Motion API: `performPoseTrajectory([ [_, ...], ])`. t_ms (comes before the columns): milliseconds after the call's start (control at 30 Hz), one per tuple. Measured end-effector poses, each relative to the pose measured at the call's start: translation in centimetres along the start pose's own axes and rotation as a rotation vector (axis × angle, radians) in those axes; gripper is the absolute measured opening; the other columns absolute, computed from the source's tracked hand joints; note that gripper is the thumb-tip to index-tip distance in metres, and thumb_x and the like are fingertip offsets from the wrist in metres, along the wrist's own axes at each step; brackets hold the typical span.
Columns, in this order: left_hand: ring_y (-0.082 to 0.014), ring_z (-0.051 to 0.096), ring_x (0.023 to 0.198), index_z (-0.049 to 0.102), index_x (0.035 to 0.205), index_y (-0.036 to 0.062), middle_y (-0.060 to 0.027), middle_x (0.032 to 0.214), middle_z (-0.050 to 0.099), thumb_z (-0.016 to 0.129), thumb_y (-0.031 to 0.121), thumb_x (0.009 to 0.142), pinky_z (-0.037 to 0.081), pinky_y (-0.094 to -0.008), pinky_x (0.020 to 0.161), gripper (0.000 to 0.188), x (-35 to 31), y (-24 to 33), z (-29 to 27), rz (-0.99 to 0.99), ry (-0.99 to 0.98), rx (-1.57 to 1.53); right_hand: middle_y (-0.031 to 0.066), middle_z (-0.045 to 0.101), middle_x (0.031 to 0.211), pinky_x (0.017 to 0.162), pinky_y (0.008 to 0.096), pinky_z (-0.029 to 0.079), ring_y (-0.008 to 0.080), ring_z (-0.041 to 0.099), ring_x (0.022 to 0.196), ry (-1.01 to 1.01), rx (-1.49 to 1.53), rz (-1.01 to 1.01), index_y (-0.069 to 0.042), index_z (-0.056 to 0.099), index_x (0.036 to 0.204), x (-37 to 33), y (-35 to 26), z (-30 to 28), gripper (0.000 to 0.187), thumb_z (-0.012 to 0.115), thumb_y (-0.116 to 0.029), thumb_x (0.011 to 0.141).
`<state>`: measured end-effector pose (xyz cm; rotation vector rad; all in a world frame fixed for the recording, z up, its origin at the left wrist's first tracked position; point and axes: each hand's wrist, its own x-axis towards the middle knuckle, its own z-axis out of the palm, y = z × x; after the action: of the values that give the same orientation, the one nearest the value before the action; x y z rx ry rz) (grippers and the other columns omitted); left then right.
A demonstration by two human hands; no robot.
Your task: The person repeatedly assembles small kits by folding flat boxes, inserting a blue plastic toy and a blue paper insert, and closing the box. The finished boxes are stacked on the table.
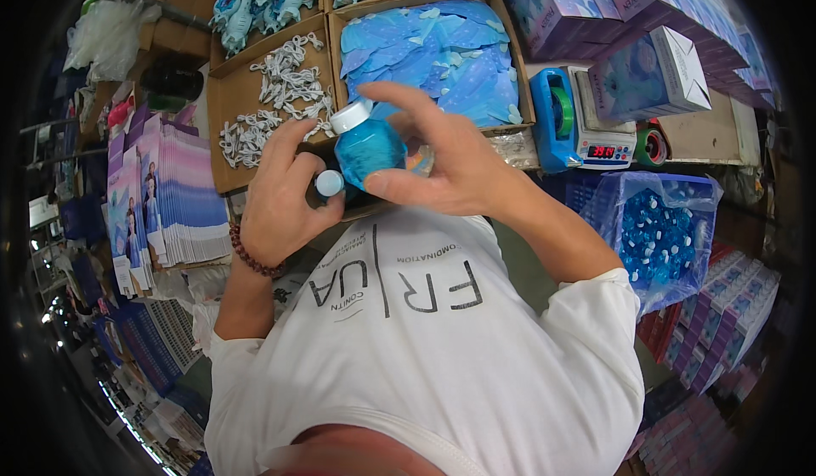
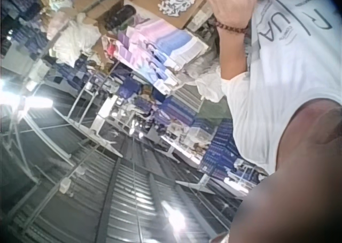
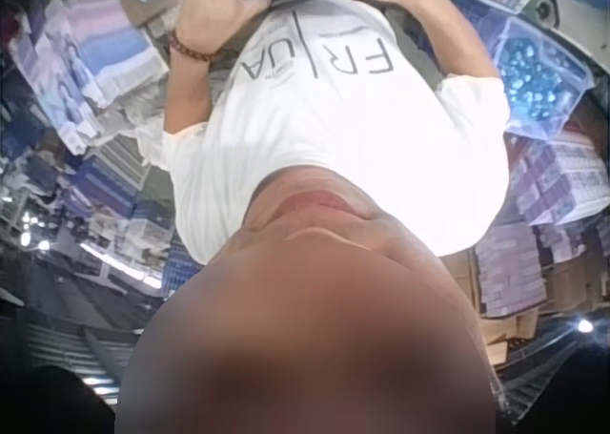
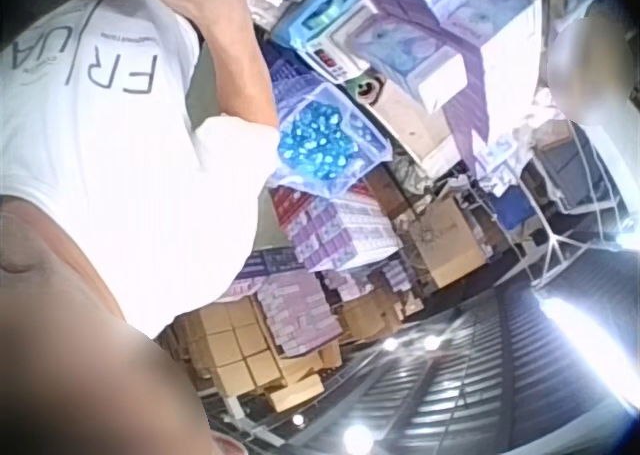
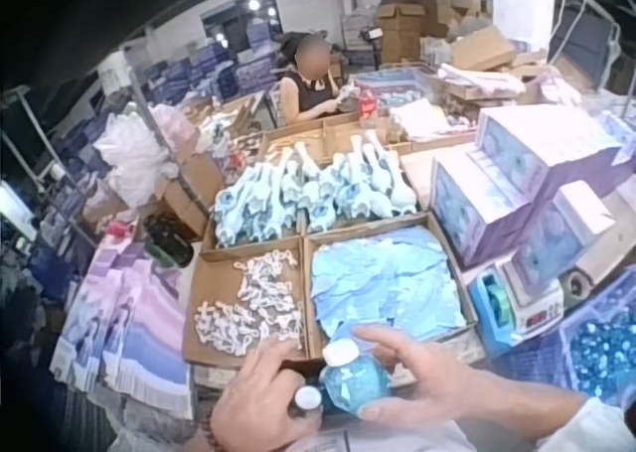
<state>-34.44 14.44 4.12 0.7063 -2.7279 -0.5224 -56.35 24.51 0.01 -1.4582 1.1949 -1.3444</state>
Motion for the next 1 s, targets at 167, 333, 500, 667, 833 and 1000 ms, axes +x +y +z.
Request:
performPoseTrajectory([
  [167,-0.0389,0.043,0.129,0.062,0.101,-0.0003,-0.0204,0.140,0.042,0.080,0.017,0.067,0.050,-0.0450,0.094,0.042,-0.7,-0.6,-1.1,0.065,-0.159,-0.032,0.0122,0.066,0.096,0.066,0.0339,0.050,0.0250,0.063,0.078,-0.079,-0.072,0.047,-0.013,0.040,0.142,1.1,-0.7,1.0,0.071,0.073,-0.035,0.083],
  [333,-0.0357,0.039,0.135,0.047,0.135,0.0074,-0.0209,0.149,0.033,0.086,0.020,0.065,0.040,-0.0424,0.108,0.082,-2.9,-2.5,0.8,0.034,0.065,-0.714,0.0128,0.067,0.098,0.069,0.0341,0.051,0.0265,0.065,0.081,-0.083,-0.084,0.107,-0.011,0.045,0.135,1.3,-1.7,1.4,0.067,0.076,-0.031,0.080],
  [500,-0.0408,0.041,0.131,0.041,0.134,0.0122,-0.0235,0.146,0.033,0.091,0.017,0.060,0.039,-0.0457,0.108,0.090,-4.1,-5.4,5.5,0.027,0.075,-0.526,0.0158,0.067,0.105,0.076,0.0375,0.054,0.0328,0.067,0.091,-0.097,-0.260,0.011,-0.007,0.050,0.130,2.2,-3.0,2.1,0.062,0.077,-0.029,0.078],
  [667,-0.0399,0.047,0.125,0.039,0.120,0.0122,-0.0240,0.138,0.037,0.093,0.016,0.057,0.042,-0.0469,0.103,0.083,-3.5,-5.9,8.4,0.150,0.319,-0.560,0.0222,0.065,0.112,0.078,0.0410,0.053,0.0380,0.065,0.095,-0.268,-0.494,0.209,-0.002,0.055,0.128,3.0,-4.3,2.9,0.058,0.074,-0.031,0.082],
  [833,-0.0407,0.050,0.122,0.033,0.130,0.0129,-0.0252,0.136,0.039,0.095,0.018,0.055,0.045,-0.0475,0.100,0.097,-4.0,-6.2,8.4,0.207,0.366,-0.591,0.0208,0.069,0.097,0.074,0.0400,0.053,0.0351,0.067,0.089,-0.352,-0.491,0.251,-0.001,0.062,0.121,3.4,-4.3,2.7,0.045,0.069,-0.030,0.087],
  [1000,-0.0393,0.049,0.123,0.054,0.104,0.0066,-0.0252,0.139,0.036,0.090,0.030,0.067,0.039,-0.0455,0.103,0.057,-5.5,-7.9,7.7,0.121,0.284,-0.742,0.0116,0.072,0.105,0.083,0.0335,0.054,0.0169,0.068,0.094,0.009,-0.335,0.089,0.001,0.063,0.121,5.1,-1.5,-1.8,0.035,0.064,-0.021,0.094],
])
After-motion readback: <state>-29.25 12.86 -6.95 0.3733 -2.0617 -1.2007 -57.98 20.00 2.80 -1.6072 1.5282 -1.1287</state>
